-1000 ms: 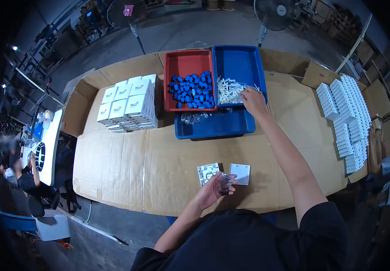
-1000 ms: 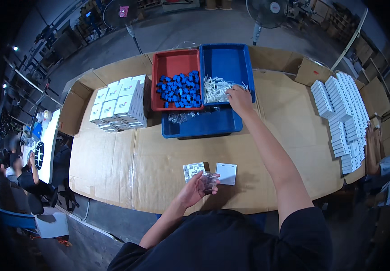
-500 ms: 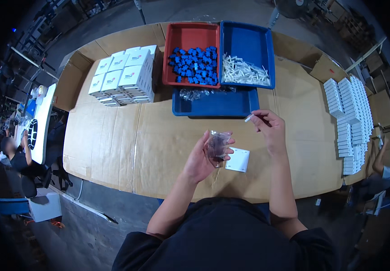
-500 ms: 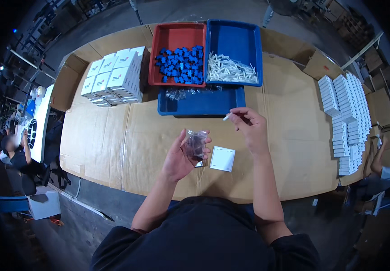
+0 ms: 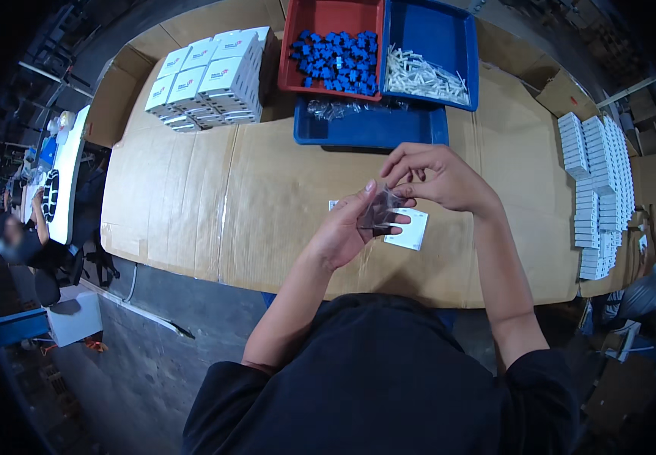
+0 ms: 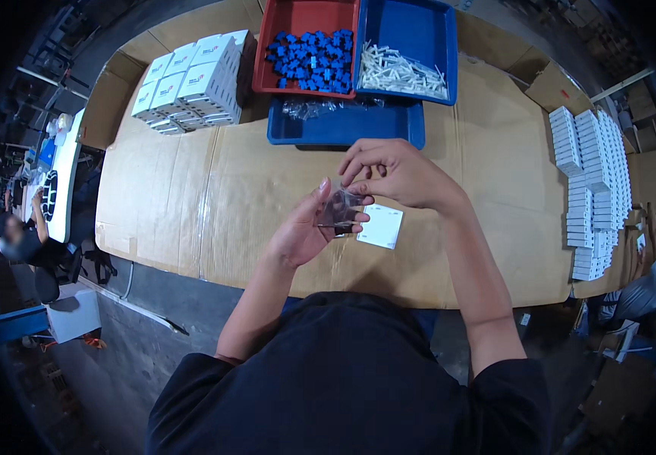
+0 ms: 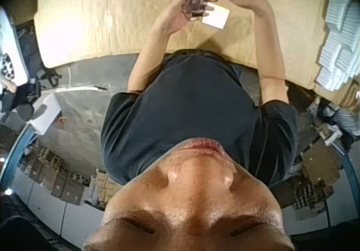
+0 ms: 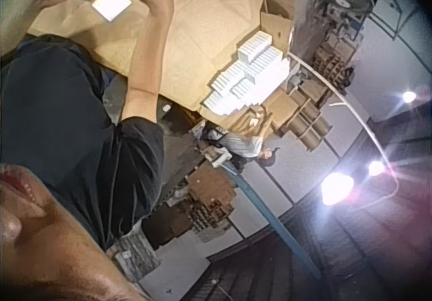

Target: Placing components into small plastic bags and then into white product boxes.

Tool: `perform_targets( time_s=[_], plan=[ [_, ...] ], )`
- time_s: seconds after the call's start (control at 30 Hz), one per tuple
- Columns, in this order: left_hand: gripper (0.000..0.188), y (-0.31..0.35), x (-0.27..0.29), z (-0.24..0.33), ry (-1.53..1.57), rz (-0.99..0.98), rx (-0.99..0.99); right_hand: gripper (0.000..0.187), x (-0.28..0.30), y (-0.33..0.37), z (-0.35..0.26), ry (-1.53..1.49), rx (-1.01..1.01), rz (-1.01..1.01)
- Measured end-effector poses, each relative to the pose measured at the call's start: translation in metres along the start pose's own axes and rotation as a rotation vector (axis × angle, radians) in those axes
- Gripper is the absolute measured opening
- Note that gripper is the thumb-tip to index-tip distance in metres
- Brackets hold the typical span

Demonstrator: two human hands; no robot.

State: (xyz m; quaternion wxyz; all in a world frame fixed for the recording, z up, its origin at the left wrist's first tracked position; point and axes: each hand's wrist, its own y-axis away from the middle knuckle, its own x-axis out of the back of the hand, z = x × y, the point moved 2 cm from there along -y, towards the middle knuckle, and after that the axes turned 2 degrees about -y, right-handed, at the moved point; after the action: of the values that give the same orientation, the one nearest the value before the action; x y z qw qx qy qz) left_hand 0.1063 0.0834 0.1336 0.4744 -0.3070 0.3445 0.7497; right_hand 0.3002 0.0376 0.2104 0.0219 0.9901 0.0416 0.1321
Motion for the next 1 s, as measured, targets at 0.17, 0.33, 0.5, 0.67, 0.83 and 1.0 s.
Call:
perform_targets(
  time_s=[0.17, 0.33, 0.5, 0.67, 0.83, 1.0],
  plan=[
    [0.055, 0.0, 0.008, -0.005, -0.053, 0.015, 0.013, 0.014, -0.001, -0.013, 0.002, 0.102, -0.036, -0.281],
    [0.054, 0.002, 0.006, -0.004, -0.074, 0.027, 0.026, 0.03, -0.002, -0.011, -0.001, 0.074, -0.155, -0.5],
    [0.051, 0.001, 0.008, -0.004, 0.009, 0.028, 0.024, 0.045, -0.013, -0.002, 0.012, -0.047, -0.248, -0.459],
    [0.049, -0.002, 0.007, -0.005, 0.066, 0.03, 0.019, 0.054, -0.012, -0.005, 0.003, 0.023, -0.115, -0.385],
    [0.044, -0.004, 0.011, -0.006, 0.074, 0.063, 0.012, 0.054, -0.014, -0.01, 0.002, 0.128, -0.133, -0.405],
    [0.038, -0.009, 0.015, -0.007, 0.059, 0.047, -0.022, 0.052, -0.013, -0.011, 0.004, 0.125, -0.208, -0.385]
  ],
)
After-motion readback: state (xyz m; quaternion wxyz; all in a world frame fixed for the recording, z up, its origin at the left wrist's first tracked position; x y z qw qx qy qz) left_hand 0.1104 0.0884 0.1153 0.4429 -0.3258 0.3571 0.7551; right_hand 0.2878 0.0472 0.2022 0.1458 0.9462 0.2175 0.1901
